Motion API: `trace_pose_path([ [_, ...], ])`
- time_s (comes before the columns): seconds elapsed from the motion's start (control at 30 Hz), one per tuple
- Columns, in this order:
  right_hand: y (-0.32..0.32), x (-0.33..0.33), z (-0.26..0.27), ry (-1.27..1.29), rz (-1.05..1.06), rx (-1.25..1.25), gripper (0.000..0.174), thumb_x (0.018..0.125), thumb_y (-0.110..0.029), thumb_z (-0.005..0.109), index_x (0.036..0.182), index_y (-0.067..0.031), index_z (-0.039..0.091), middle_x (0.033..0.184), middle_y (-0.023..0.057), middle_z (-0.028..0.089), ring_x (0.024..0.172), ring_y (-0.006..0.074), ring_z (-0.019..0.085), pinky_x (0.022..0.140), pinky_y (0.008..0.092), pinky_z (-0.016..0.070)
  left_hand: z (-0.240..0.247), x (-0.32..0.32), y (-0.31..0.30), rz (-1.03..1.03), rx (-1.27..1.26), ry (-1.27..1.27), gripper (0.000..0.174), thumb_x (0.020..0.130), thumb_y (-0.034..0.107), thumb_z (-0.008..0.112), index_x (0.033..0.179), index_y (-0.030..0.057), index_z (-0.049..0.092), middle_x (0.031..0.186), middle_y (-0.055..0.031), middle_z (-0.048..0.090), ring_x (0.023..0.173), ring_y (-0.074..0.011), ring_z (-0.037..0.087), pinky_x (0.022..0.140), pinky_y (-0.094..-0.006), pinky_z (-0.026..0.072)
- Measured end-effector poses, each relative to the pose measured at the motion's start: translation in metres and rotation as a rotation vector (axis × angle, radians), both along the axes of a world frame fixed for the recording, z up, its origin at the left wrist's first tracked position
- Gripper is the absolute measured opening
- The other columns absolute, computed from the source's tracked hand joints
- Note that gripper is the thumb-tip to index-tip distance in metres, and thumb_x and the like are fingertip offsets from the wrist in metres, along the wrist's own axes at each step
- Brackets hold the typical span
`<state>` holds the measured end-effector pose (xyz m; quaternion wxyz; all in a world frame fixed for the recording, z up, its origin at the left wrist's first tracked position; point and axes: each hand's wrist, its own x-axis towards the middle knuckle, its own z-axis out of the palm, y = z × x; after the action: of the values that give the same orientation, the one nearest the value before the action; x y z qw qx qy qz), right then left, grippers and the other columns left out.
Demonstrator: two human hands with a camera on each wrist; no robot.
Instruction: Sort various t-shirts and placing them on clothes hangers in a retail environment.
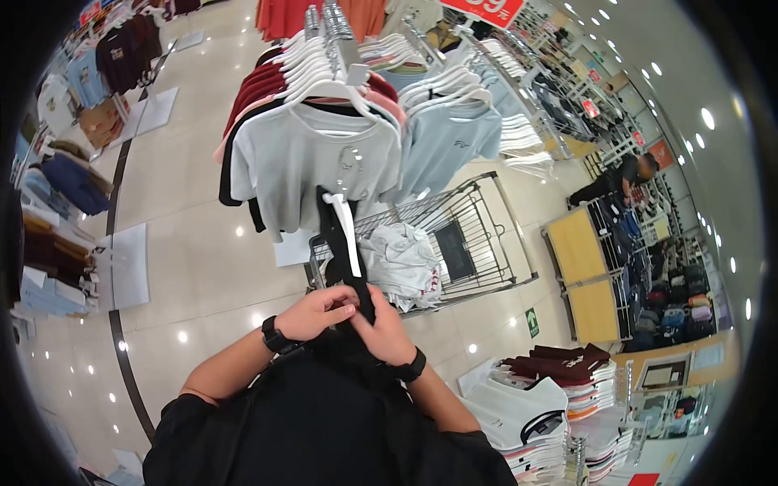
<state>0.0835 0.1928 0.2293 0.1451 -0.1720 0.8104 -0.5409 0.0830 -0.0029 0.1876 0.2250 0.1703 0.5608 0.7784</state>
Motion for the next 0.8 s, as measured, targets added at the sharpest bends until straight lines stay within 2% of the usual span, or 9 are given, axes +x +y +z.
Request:
trace_pose_path([
  [0.07,0.015,-0.011,0.008,0.078,-0.128,0.069,0.039,0.097,-0.006,0.060,0.135,0.0010,0.054,0.114,0.0148,0.070,0.103,0.0181,0.066,0.091,0.0306,0.0496,0.014,-0.003,-0.002,0.038,-0.138,0.119,0.024,0.102,0.016,0.060,0.121,0.0022,0.063,0.118,-0.0053,0.063,0.107,-0.0149,0.058,0.096,-0.0323,0.0457],
  [0.13,0.036,-0.023,0.002,0.102,-0.210,0.080,0.033,0.096,-0.002,0.059,0.129,0.0020,0.061,0.106,0.0137,0.073,0.097,0.0167,0.068,0.088,0.0298,0.0511,0.016,-0.016,-0.009,0.310,-0.376,0.682,0.025,0.096,0.011,0.065,0.119,0.0028,0.066,0.126,-0.0102,0.063,0.119,-0.0253,0.057,0.103,-0.0381,0.0440],
  [0.27,0.087,-0.044,0.011,0.043,-0.172,0.056,0.040,0.091,0.002,0.063,0.131,0.0064,0.060,0.114,0.0107,0.071,0.104,0.0129,0.064,0.093,0.0277,0.0497,0.005,-0.043,-0.044,0.915,-0.812,0.690,0.047,0.084,0.019,0.074,0.127,0.0053,0.061,0.143,-0.0172,0.052,0.133,-0.0388,0.047,0.112,-0.0490,0.0332],
  [0.37,0.141,-0.068,-0.002,-0.053,-0.127,-0.056,0.042,0.088,0.005,0.063,0.130,0.0046,0.062,0.113,0.0110,0.072,0.102,0.0144,0.065,0.092,0.0283,0.0502,-0.012,-0.059,-0.062,0.900,-0.939,0.682,0.044,0.084,0.023,0.076,0.122,0.0055,0.063,0.132,-0.0170,0.060,0.124,-0.0375,0.055,0.106,-0.0455,0.0408],
  [0.47,0.173,-0.102,0.008,0.027,-0.064,-0.028,0.042,0.084,0.007,0.065,0.126,0.0022,0.066,0.110,0.0101,0.072,0.100,0.0153,0.067,0.090,0.0283,0.0505,-0.002,-0.074,-0.069,0.386,-0.904,0.432,0.026,0.088,0.025,0.075,0.092,0.0019,0.065,0.079,-0.0149,0.062,0.075,-0.0318,0.062,0.069,-0.0388,0.0482],
  [0.53,0.185,-0.134,0.009,0.006,-0.101,-0.051,0.041,0.082,0.009,0.060,0.123,0.0056,0.066,0.118,0.0136,0.070,0.111,0.0186,0.065,0.098,0.0305,0.0485,0.019,-0.084,-0.051,0.311,-0.763,0.534,0.029,0.090,0.025,0.073,0.082,-0.0004,0.062,0.072,-0.0152,0.058,0.068,-0.0313,0.057,0.064,-0.0397,0.0443],
  [0.63,0.192,-0.191,0.014,0.536,-0.194,0.174,0.045,0.086,0.002,0.065,0.131,0.0005,0.062,0.130,0.0155,0.064,0.115,0.0255,0.062,0.104,0.0363,0.0455,0.036,-0.113,-0.014,0.427,-0.716,0.323,0.032,0.090,0.026,0.073,0.080,-0.0014,0.060,0.071,-0.0160,0.057,0.066,-0.0335,0.055,0.062,-0.0398,0.0434],
  [0.73,0.214,-0.225,-0.007,0.360,-0.620,-0.087,0.046,0.095,-0.006,0.063,0.139,0.0022,0.051,0.127,0.0149,0.065,0.108,0.0214,0.063,0.098,0.0340,0.0491,0.057,-0.165,0.016,0.592,-0.831,0.399,0.035,0.091,0.029,0.073,0.080,-0.0015,0.060,0.070,-0.0178,0.055,0.066,-0.0365,0.054,0.061,-0.0411,0.0426],
  [0.8,0.248,-0.244,-0.038,0.246,-0.599,-0.169,0.041,0.097,-0.007,0.062,0.136,0.0021,0.053,0.124,0.0139,0.066,0.105,0.0195,0.064,0.095,0.0325,0.0501,0.071,-0.205,0.038,0.680,-0.929,0.542,0.040,0.091,0.036,0.072,0.077,0.0002,0.061,0.070,-0.0215,0.056,0.067,-0.0416,0.055,0.060,-0.0442,0.0423],
])
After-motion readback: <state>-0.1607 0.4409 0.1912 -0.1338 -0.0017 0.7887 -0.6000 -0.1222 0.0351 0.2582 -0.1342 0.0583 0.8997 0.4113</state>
